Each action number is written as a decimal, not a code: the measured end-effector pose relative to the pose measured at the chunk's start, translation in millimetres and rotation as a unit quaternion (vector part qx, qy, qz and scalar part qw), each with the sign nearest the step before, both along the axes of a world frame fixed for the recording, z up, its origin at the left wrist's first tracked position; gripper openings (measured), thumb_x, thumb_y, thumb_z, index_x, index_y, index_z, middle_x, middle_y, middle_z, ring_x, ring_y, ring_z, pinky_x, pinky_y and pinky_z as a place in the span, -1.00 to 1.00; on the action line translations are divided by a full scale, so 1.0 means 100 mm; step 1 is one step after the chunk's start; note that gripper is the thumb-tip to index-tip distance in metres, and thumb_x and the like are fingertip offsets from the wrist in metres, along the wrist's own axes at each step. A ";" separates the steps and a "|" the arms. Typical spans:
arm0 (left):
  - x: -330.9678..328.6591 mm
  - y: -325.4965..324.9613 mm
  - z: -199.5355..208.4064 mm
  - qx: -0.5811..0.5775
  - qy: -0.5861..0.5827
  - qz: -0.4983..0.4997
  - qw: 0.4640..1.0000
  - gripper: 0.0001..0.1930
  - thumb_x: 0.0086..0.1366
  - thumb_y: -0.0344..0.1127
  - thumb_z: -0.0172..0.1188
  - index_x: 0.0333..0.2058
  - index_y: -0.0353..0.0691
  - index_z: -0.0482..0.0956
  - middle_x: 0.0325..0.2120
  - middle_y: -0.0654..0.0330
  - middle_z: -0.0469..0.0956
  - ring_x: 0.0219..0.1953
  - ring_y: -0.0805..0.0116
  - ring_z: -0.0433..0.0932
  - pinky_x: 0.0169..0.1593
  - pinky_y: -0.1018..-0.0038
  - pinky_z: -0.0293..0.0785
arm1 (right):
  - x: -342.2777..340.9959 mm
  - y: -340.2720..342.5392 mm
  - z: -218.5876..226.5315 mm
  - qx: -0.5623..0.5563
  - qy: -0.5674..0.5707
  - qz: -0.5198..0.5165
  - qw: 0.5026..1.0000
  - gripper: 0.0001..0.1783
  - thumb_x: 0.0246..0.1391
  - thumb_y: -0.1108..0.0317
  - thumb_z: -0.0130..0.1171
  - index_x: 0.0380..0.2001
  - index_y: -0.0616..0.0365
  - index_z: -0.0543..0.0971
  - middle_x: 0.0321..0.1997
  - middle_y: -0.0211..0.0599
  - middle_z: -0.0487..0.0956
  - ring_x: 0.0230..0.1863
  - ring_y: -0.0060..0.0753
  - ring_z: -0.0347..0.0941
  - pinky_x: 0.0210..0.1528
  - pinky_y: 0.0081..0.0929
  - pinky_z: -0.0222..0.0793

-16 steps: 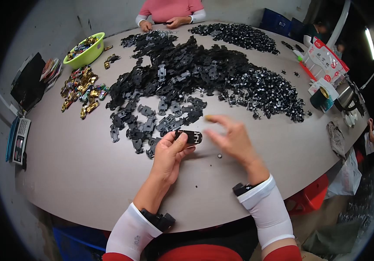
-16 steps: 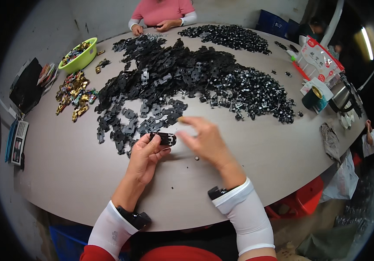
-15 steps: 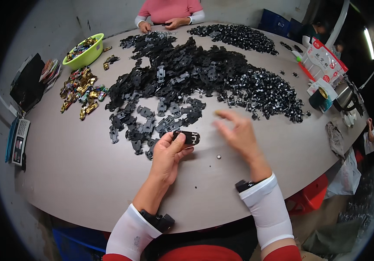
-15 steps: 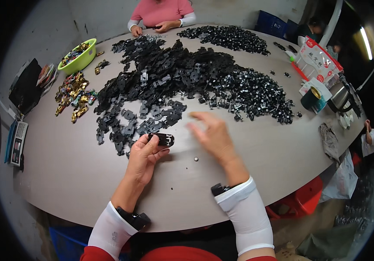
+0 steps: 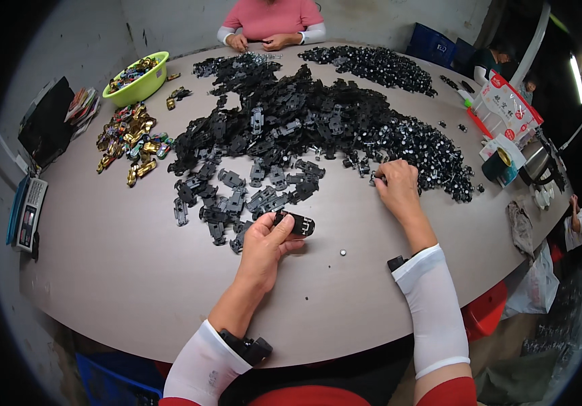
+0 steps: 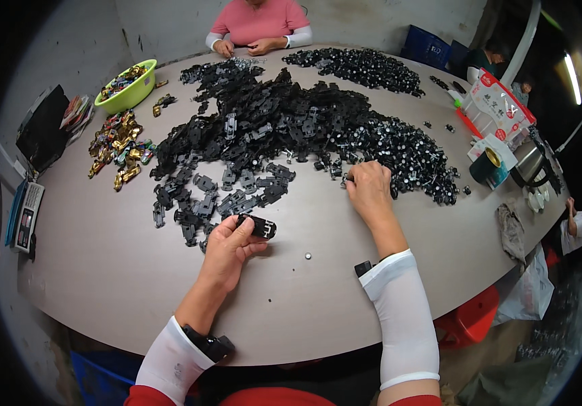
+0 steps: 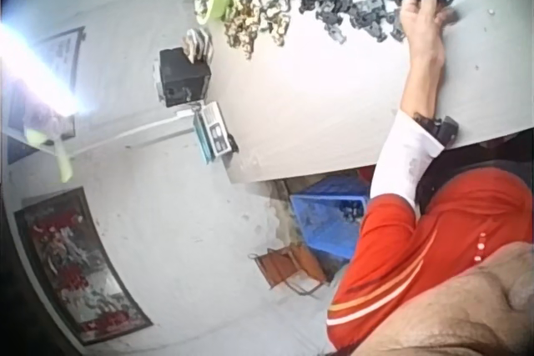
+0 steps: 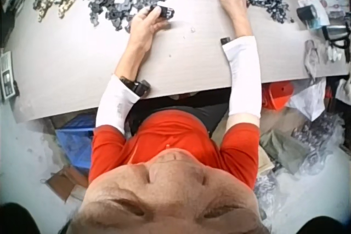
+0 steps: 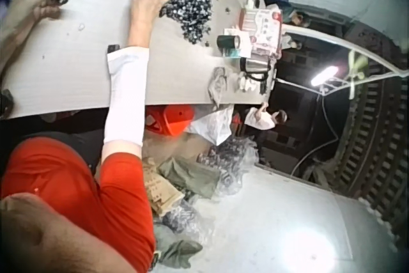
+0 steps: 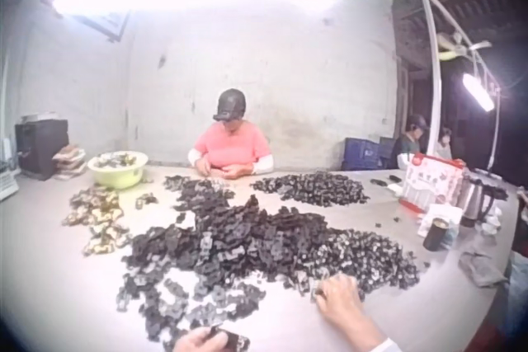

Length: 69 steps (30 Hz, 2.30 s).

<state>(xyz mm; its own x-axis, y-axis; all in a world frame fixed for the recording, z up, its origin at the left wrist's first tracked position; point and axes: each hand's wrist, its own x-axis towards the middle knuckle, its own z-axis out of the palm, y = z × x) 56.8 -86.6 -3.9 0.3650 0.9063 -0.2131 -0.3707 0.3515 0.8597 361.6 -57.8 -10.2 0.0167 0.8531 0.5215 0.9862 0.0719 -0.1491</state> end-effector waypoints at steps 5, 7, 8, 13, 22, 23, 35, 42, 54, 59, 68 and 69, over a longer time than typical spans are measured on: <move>-0.03 0.01 -0.01 -0.011 -0.018 0.000 1.000 -0.82 0.38 -0.25 0.18 -0.19 -0.22 0.51 -0.27 0.19 0.64 -0.24 0.42 0.63 -0.12 0.43 0.59 | -0.28 -0.27 0.04 -0.017 0.022 0.029 0.999 -0.86 -0.14 0.49 0.31 -0.49 0.14 0.52 -0.31 -0.27 0.58 -0.16 -0.15 0.47 -0.02 -0.21 0.29; -0.01 0.00 0.01 -0.034 -0.043 0.001 0.998 -0.82 0.38 -0.23 0.18 -0.18 -0.21 0.51 -0.27 0.19 0.64 -0.23 0.38 0.63 -0.10 0.38 0.59 | -0.40 -0.33 0.06 -0.079 0.092 0.026 0.992 -0.85 -0.13 0.50 0.29 -0.47 0.16 0.50 -0.32 -0.23 0.57 -0.22 -0.10 0.49 -0.07 -0.19 0.33; -0.02 0.00 0.03 -0.044 -0.055 0.002 0.998 -0.82 0.38 -0.23 0.18 -0.18 -0.20 0.51 -0.27 0.19 0.64 -0.23 0.38 0.64 -0.10 0.37 0.59 | -0.48 -0.34 0.05 -0.085 0.159 0.048 0.982 -0.85 -0.10 0.55 0.24 -0.43 0.20 0.46 -0.33 -0.17 0.54 -0.29 -0.02 0.51 -0.16 -0.18 0.39; -0.04 0.01 0.00 -0.052 -0.074 -0.007 0.996 -0.81 0.38 -0.23 0.18 -0.18 -0.21 0.50 -0.29 0.19 0.64 -0.25 0.38 0.64 -0.13 0.37 0.63 | -0.71 -0.39 0.15 -0.043 0.170 0.117 0.978 -0.82 -0.08 0.66 0.13 -0.37 0.23 0.44 -0.28 -0.11 0.49 -0.22 0.00 0.50 -0.19 -0.21 0.42; 0.01 0.03 -0.02 -0.034 -0.026 -0.021 0.999 -0.83 0.41 -0.25 0.12 -0.18 -0.22 0.49 -0.28 0.17 0.64 -0.29 0.42 0.63 -0.14 0.40 0.61 | -0.55 -0.46 0.16 -0.109 0.284 0.130 0.944 -0.88 -0.06 0.51 0.15 -0.40 0.30 0.59 -0.33 -0.12 0.59 -0.29 -0.15 0.53 -0.19 -0.35 0.45; 0.00 0.03 -0.04 -0.033 -0.023 -0.020 0.999 -0.83 0.41 -0.25 0.12 -0.18 -0.22 0.49 -0.28 0.17 0.64 -0.29 0.41 0.63 -0.15 0.40 0.61 | -0.55 -0.45 0.16 -0.077 0.298 0.114 0.944 -0.87 -0.05 0.50 0.15 -0.38 0.31 0.59 -0.34 -0.12 0.60 -0.30 -0.14 0.54 -0.19 -0.34 0.45; 0.01 0.02 -0.06 -0.046 -0.024 -0.017 0.999 -0.82 0.41 -0.26 0.13 -0.16 -0.25 0.51 -0.28 0.19 0.63 -0.30 0.43 0.61 -0.16 0.42 0.60 | -0.51 0.40 0.21 -0.082 0.071 0.019 0.994 -0.80 0.03 0.38 0.22 -0.24 0.12 0.64 -0.21 -0.16 0.54 -0.08 -0.05 0.50 -0.01 -0.19 0.45; 0.01 0.03 -0.09 -0.052 -0.036 -0.019 0.998 -0.80 0.41 -0.25 0.14 -0.15 -0.26 0.51 -0.28 0.20 0.63 -0.30 0.45 0.60 -0.15 0.44 0.59 | -0.63 0.50 0.26 -0.128 -0.047 0.034 0.990 -0.83 -0.03 0.35 0.25 -0.34 0.16 0.63 -0.29 -0.15 0.55 -0.12 -0.06 0.52 -0.05 -0.18 0.47; 0.03 0.05 -0.12 -0.047 -0.031 -0.025 0.998 -0.81 0.42 -0.24 0.13 -0.17 -0.25 0.52 -0.29 0.21 0.63 -0.33 0.47 0.61 -0.19 0.49 0.60 | -0.91 0.92 0.06 -0.071 0.046 0.068 0.994 -0.91 -0.04 0.45 0.22 -0.39 0.16 0.58 -0.28 -0.13 0.57 -0.16 0.01 0.53 -0.10 -0.12 0.46; 0.04 0.05 -0.11 -0.052 -0.031 -0.020 0.998 -0.81 0.42 -0.23 0.12 -0.16 -0.24 0.50 -0.28 0.20 0.63 -0.31 0.46 0.61 -0.18 0.48 0.60 | -0.89 0.60 0.23 -0.094 0.126 0.090 0.984 -0.94 -0.07 0.46 0.23 -0.46 0.20 0.59 -0.32 -0.12 0.55 -0.21 -0.03 0.51 -0.17 -0.21 0.42; 0.03 0.03 -0.05 -0.064 -0.048 0.015 0.997 -0.80 0.41 -0.21 0.15 -0.15 -0.21 0.50 -0.26 0.21 0.64 -0.27 0.46 0.62 -0.17 0.48 0.60 | -1.05 -0.40 0.36 -0.108 0.367 0.151 0.912 -0.88 -0.04 0.51 0.28 -0.36 0.25 0.60 -0.11 -0.12 0.64 -0.13 -0.24 0.61 -0.15 -0.41 0.52; 0.01 0.04 -0.06 -0.063 -0.044 0.027 0.997 -0.80 0.39 -0.22 0.17 -0.15 -0.21 0.50 -0.25 0.21 0.63 -0.25 0.47 0.62 -0.18 0.48 0.61 | -1.11 -0.46 0.35 -0.092 0.360 0.165 0.913 -0.86 -0.04 0.52 0.28 -0.34 0.25 0.60 -0.12 -0.12 0.64 -0.13 -0.23 0.61 -0.14 -0.40 0.52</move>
